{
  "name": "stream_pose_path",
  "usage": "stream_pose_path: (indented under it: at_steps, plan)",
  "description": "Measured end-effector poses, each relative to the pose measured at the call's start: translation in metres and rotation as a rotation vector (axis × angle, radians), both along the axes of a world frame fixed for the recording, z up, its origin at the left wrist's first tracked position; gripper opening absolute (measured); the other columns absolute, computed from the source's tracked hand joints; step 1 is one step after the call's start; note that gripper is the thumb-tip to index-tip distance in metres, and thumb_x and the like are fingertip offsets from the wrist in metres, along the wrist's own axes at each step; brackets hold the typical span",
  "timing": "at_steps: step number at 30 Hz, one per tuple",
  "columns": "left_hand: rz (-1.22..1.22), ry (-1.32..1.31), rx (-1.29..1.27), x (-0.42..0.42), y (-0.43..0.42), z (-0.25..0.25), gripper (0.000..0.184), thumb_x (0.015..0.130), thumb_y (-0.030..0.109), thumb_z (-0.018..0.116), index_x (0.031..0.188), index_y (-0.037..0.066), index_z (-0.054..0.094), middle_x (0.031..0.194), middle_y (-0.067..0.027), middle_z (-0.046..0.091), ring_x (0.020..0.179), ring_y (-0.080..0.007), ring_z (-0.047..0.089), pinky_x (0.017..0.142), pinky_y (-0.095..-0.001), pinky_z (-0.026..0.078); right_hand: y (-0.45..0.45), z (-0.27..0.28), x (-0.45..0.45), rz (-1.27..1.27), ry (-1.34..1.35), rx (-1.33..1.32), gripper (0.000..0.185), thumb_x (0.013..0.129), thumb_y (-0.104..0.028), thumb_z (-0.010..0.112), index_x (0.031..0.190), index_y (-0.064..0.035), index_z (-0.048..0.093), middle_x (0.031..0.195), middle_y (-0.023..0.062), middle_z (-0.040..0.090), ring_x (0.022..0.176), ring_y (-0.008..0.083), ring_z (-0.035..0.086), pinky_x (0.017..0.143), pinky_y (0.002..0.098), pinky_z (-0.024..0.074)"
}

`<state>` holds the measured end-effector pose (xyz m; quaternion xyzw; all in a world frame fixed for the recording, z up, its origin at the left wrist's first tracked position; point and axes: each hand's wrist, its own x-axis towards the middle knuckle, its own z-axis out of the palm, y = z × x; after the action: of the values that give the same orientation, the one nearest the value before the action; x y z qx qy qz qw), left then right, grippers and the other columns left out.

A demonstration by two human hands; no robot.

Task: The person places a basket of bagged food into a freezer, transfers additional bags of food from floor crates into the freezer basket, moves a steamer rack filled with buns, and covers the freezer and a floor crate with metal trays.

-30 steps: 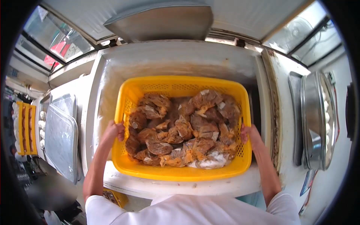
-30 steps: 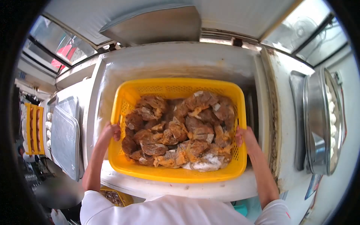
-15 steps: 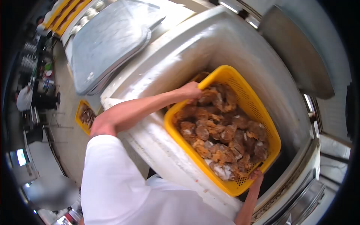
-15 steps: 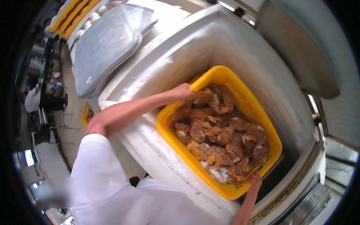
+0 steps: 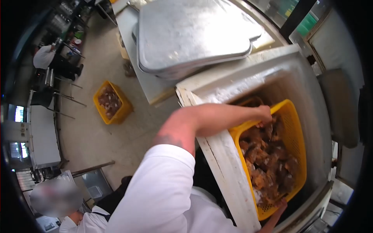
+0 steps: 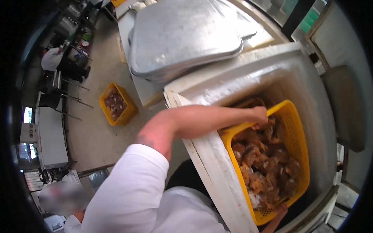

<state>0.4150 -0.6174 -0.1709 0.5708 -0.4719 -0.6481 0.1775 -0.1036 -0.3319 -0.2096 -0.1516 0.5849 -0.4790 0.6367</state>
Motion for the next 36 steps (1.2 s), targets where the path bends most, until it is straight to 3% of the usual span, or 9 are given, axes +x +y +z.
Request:
stream_pose_path:
  at_steps: [3, 7, 10, 12, 14, 20, 24, 30, 36]
  plan:
    - [-0.035, -0.051, -0.027, 0.008, 0.007, 0.021, 0.014, 0.081, 0.003, 0.054, 0.085, -0.007, 0.061, 0.072, -0.0158, 0.066, 0.057, -0.0235, 0.067, 0.05, -0.0353, 0.058, 0.003, 0.015, 0.033, -0.176, 0.31, 0.024, 0.029, 0.082, -0.01, 0.052, 0.067, -0.0164, 0.028, 0.054, -0.0006, 0.031, 0.041, 0.0142, 0.027, 0.042, 0.0299, 0.0249]
    - [-0.059, -0.092, -0.02, 0.003, 0.0, 0.011, 0.013, 0.081, 0.004, 0.055, 0.086, -0.007, 0.06, 0.07, -0.0153, 0.065, 0.057, -0.0225, 0.066, 0.05, -0.0352, 0.057, -0.005, 0.027, 0.056, -0.266, 0.392, 0.1, 0.028, 0.082, -0.01, 0.053, 0.067, -0.0154, 0.03, 0.056, 0.0005, 0.033, 0.042, 0.0156, 0.03, 0.044, 0.0323, 0.0282]
    - [-0.099, -0.047, -0.092, 0.007, 0.001, 0.006, 0.01, 0.082, 0.006, 0.06, 0.08, -0.004, 0.06, 0.066, -0.0132, 0.063, 0.054, -0.0202, 0.062, 0.047, -0.0344, 0.054, -0.014, 0.026, 0.057, -0.213, 0.742, 0.09, 0.008, 0.086, -0.012, 0.052, 0.078, -0.0096, 0.053, 0.061, -0.0001, 0.044, 0.049, 0.0129, 0.04, 0.046, 0.0311, 0.0347]
    - [-0.123, 0.073, -0.076, 0.008, -0.004, -0.001, 0.018, 0.082, 0.011, 0.067, 0.072, -0.002, 0.058, 0.062, -0.0107, 0.06, 0.05, -0.0184, 0.059, 0.044, -0.0341, 0.051, -0.017, 0.015, 0.039, -0.064, 0.841, 0.046, 0.019, 0.087, -0.015, 0.053, 0.098, -0.0037, 0.062, 0.071, 0.0028, 0.057, 0.057, 0.0128, 0.054, 0.048, 0.0286, 0.0427]
    - [-0.12, 0.035, -0.06, 0.004, -0.003, 0.004, 0.025, 0.086, 0.018, 0.067, 0.07, 0.001, 0.057, 0.06, -0.0099, 0.057, 0.049, -0.0178, 0.058, 0.045, -0.0345, 0.05, -0.001, -0.006, 0.012, -0.059, 0.888, -0.024, 0.01, 0.087, -0.015, 0.055, 0.09, -0.0058, 0.059, 0.068, 0.0024, 0.056, 0.056, 0.0119, 0.054, 0.048, 0.0285, 0.0415]
    - [0.004, 0.169, 0.079, -0.002, -0.007, -0.001, 0.029, 0.091, 0.02, 0.063, 0.07, 0.005, 0.052, 0.058, -0.0021, 0.045, 0.043, -0.015, 0.045, 0.042, -0.0307, 0.044, -0.014, 0.057, 0.077, -0.069, 0.858, 0.092, 0.008, 0.089, -0.008, 0.051, 0.083, -0.0021, 0.051, 0.06, 0.0048, 0.048, 0.05, 0.015, 0.049, 0.049, 0.0308, 0.0405]
    - [-0.007, -0.07, -0.01, -0.005, -0.005, 0.003, 0.018, 0.081, 0.015, 0.065, 0.077, 0.0, 0.057, 0.056, -0.0077, 0.05, 0.039, -0.0203, 0.048, 0.038, -0.0368, 0.04, -0.013, 0.049, 0.074, -0.112, 0.842, 0.078, 0.006, 0.09, -0.008, 0.051, 0.087, -0.0029, 0.051, 0.059, 0.0044, 0.047, 0.049, 0.0151, 0.048, 0.049, 0.031, 0.0406]
    - [-0.019, -0.137, -0.128, -0.005, -0.005, -0.005, 0.029, 0.077, 0.013, 0.053, 0.09, -0.012, 0.063, 0.07, -0.0212, 0.065, 0.054, -0.0298, 0.065, 0.05, -0.0411, 0.053, -0.019, 0.052, 0.081, -0.127, 0.928, 0.141, 0.013, 0.097, -0.016, 0.051, 0.093, -0.0032, 0.052, 0.061, 0.0037, 0.047, 0.047, 0.0136, 0.046, 0.049, 0.0317, 0.0406]
    - [-0.012, -0.196, -0.231, -0.006, -0.005, -0.012, 0.033, 0.075, 0.012, 0.056, 0.096, -0.013, 0.061, 0.092, -0.0334, 0.065, 0.091, -0.0444, 0.065, 0.079, -0.0474, 0.052, -0.03, 0.057, 0.088, -0.099, 1.03, 0.173, 0.015, 0.098, -0.018, 0.051, 0.092, -0.0044, 0.053, 0.06, 0.004, 0.046, 0.045, 0.0135, 0.045, 0.048, 0.0317, 0.0396]
